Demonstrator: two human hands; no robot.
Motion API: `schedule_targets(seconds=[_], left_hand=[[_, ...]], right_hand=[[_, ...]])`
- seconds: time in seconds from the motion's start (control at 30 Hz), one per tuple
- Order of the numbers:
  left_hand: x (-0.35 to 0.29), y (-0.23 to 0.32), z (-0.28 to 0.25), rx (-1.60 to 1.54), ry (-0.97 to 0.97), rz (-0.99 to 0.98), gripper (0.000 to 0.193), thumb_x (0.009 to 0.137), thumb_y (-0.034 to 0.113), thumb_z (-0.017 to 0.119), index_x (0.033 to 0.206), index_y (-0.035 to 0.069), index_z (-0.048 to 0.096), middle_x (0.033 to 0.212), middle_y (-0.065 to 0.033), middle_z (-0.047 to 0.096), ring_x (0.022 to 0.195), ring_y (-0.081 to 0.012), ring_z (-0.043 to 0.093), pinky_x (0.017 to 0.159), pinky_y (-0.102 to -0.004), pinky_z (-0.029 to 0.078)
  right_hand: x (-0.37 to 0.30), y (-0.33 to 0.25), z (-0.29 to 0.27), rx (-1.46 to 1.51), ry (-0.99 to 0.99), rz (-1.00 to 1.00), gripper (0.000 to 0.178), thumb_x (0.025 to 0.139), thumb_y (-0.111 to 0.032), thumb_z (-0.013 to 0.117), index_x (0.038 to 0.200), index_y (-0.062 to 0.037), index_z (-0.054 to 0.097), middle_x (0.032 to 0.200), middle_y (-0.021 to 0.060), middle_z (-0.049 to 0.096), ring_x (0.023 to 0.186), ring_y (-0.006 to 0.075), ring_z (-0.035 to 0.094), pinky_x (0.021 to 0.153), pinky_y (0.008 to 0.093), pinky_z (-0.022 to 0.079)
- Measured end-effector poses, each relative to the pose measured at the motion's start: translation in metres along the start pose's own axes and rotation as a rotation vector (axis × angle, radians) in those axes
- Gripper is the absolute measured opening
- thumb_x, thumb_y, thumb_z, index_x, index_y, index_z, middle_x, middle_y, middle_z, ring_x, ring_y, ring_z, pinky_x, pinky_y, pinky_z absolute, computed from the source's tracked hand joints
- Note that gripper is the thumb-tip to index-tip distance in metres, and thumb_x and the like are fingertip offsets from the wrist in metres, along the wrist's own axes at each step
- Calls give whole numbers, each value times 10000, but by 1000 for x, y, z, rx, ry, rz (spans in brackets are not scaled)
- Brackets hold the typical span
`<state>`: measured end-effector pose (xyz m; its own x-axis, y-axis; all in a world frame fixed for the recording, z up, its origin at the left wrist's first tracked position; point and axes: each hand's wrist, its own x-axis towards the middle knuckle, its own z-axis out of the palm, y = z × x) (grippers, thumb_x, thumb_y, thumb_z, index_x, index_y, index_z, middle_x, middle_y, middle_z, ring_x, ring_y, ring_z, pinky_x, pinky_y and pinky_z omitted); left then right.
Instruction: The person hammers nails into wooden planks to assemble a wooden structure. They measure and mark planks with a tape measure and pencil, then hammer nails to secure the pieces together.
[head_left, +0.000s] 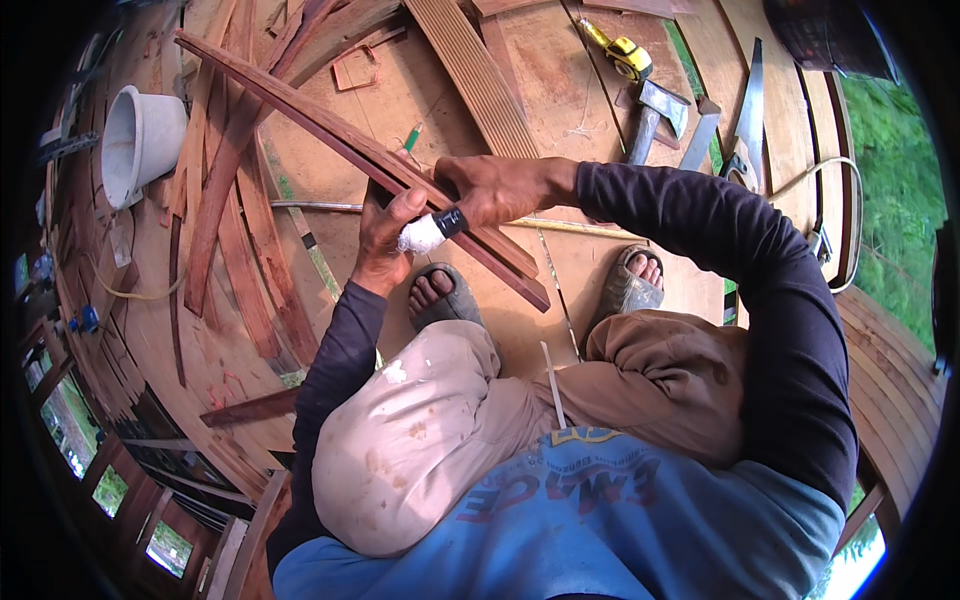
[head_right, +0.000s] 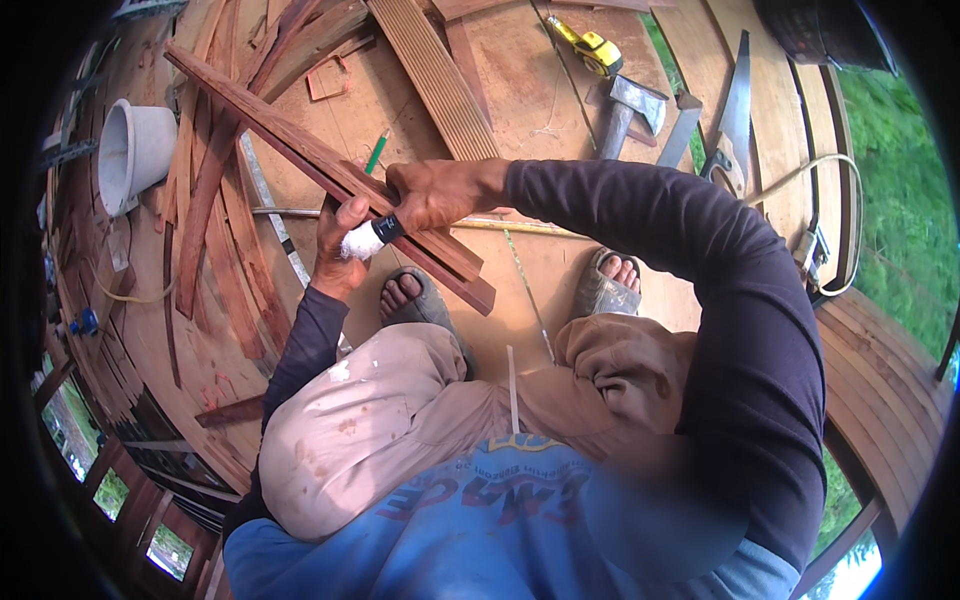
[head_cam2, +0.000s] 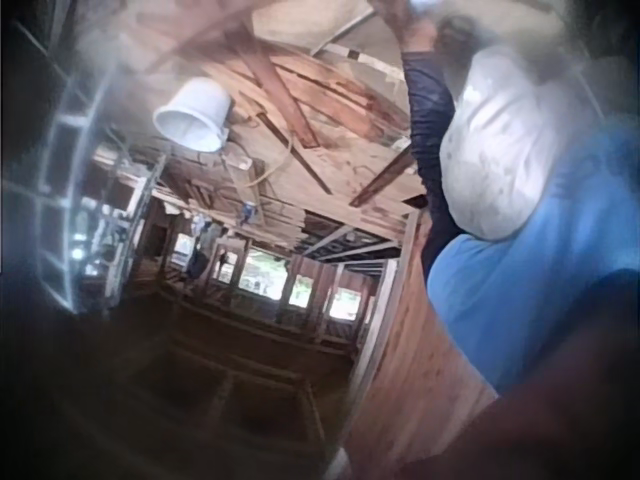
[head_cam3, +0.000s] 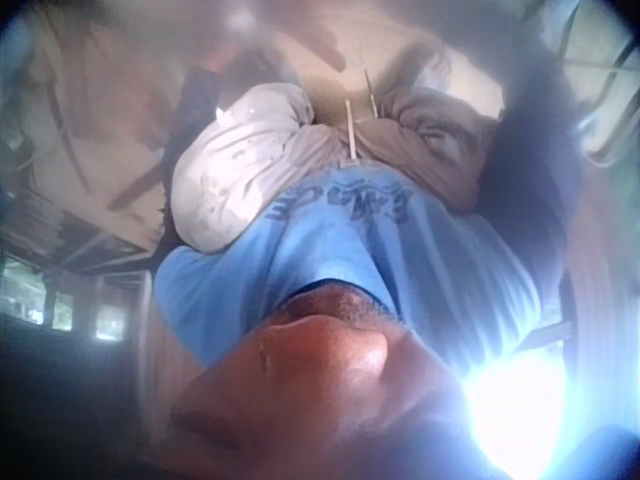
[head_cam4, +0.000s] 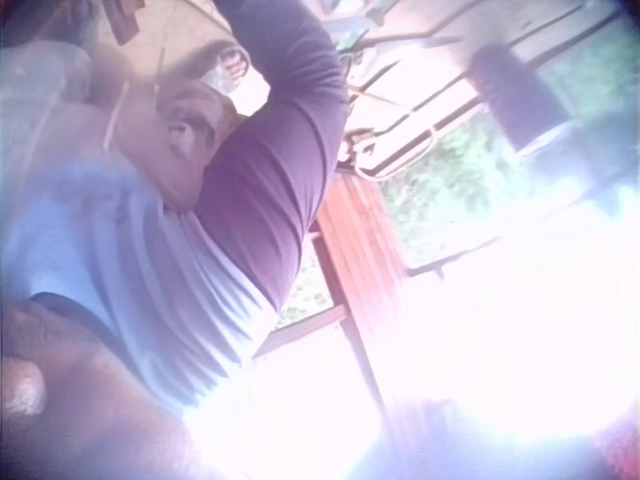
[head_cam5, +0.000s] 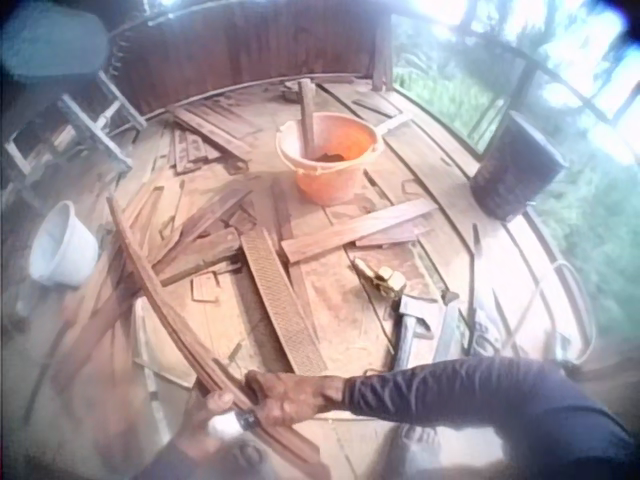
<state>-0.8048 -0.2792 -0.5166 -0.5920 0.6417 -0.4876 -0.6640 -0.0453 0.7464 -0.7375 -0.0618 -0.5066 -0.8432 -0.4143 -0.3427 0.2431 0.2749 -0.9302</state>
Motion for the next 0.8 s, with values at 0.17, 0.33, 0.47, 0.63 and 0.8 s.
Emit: schedule_targets(seconds=[0.17,0.33,0.47,0.63,0.8], left_hand=[[5,1,-1,-36,-6,-24,896,789,272,797,1521,14,350,1253,-87,555,1092,-180,614,933,-333,535],[-5,1,-3,-50,59,91,835,764,362,688,1482,31,418,1247,-143,606,1039,-278,663,954,-409,548],[-5,13,-22,-56,70,70,871,755,391,716,1489,51,392,1045,-111,587,883,-273,621,811,-457,563],[10,10,-16,-115,173,63,545,885,271,700,1362,79,520,1108,-79,631,1021,-212,644,920,-405,552],[12,4,-16,-219,218,49,465,875,267,658,1260,22,568,1169,-94,649,1099,-252,644,1037,-414,488]], right_hand=[[-3,-6,-2,-14,-24,37,794,854,-655,649,1129,77,507,889,142,566,840,218,557,722,394,473],[-11,11,-21,238,12,60,748,867,-554,660,1280,46,489,952,87,574,821,166,573,686,313,504],[-28,17,-46,152,118,-2,833,888,-562,676,1416,38,440,1037,121,603,872,158,608,745,307,536],[-24,-1,1,23,133,136,941,811,-706,686,1288,84,507,1073,179,581,1000,278,567,841,391,474],[-21,-2,11,130,183,66,753,883,-607,684,1172,75,547,960,115,579,907,202,547,789,357,463]])
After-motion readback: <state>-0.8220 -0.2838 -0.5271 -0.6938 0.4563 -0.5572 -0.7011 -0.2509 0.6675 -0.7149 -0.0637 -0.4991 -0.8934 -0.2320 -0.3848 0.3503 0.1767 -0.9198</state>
